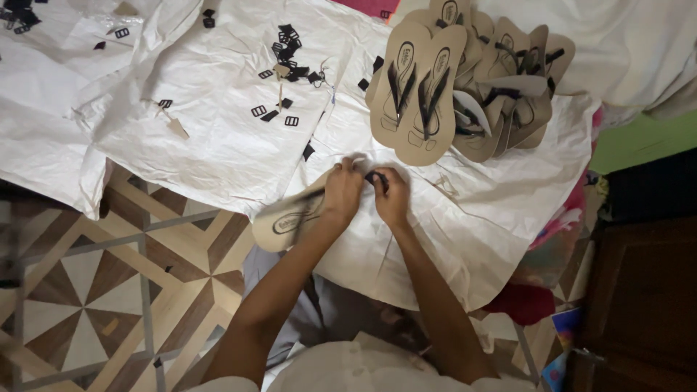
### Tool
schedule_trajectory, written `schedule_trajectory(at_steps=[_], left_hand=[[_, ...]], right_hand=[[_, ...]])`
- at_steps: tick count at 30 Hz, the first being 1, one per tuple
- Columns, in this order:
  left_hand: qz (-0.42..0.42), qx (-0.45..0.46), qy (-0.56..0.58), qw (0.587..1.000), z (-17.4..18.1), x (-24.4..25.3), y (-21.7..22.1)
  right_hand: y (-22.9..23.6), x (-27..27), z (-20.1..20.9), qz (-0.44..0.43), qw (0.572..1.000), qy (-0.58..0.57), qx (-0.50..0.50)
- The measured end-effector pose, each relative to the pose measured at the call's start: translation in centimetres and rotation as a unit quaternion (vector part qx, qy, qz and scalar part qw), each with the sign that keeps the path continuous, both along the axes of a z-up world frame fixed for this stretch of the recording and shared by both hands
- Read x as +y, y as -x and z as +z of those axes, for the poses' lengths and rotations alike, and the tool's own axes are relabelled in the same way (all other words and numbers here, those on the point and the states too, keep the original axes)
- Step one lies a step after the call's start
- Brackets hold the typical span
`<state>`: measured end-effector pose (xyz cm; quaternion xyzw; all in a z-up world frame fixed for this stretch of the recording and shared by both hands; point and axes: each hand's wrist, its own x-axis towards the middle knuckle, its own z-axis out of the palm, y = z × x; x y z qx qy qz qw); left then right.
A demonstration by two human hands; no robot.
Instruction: Manually threading and securing straps and buckles onto sandal soles.
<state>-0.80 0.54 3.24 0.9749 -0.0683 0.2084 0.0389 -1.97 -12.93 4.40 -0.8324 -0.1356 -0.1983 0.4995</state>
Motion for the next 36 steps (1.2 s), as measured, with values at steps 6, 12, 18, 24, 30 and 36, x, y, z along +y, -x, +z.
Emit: schedule_trajectory(at_steps=[6,12,18,24,30,36], left_hand=[[-0.051,-0.149,-0.081,0.984,1.7,-0.1,-1.1],[-0.302,-0.203,-0.189,0.912,9.6,1.8,-0.2],[-0.360,-0.207,-0.083,0.906,2.8,3.5,-6.6],[-0.186,0.003,0.101,0.977,0.9,3.0,-4.6],[-0.231,0.032,0.346,0.909,-0.8,3.4,-5.3],[-0.254,0.044,0.410,0.875,0.1,3.5,-5.4]], right_hand=[[-0.2,0.1,0.5,0.006,0.997,-0.070,0.044],[-2.3,-1.5,0.4,0.016,0.998,-0.026,0.046],[-3.0,-0.4,3.3,0.010,0.998,-0.044,0.041],[-4.0,-0.8,3.0,0.017,0.995,-0.066,0.074],[-5.7,-1.0,2.0,0.038,0.988,-0.125,0.081],[-7.1,-2.2,-1.8,0.054,0.977,-0.169,0.121]])
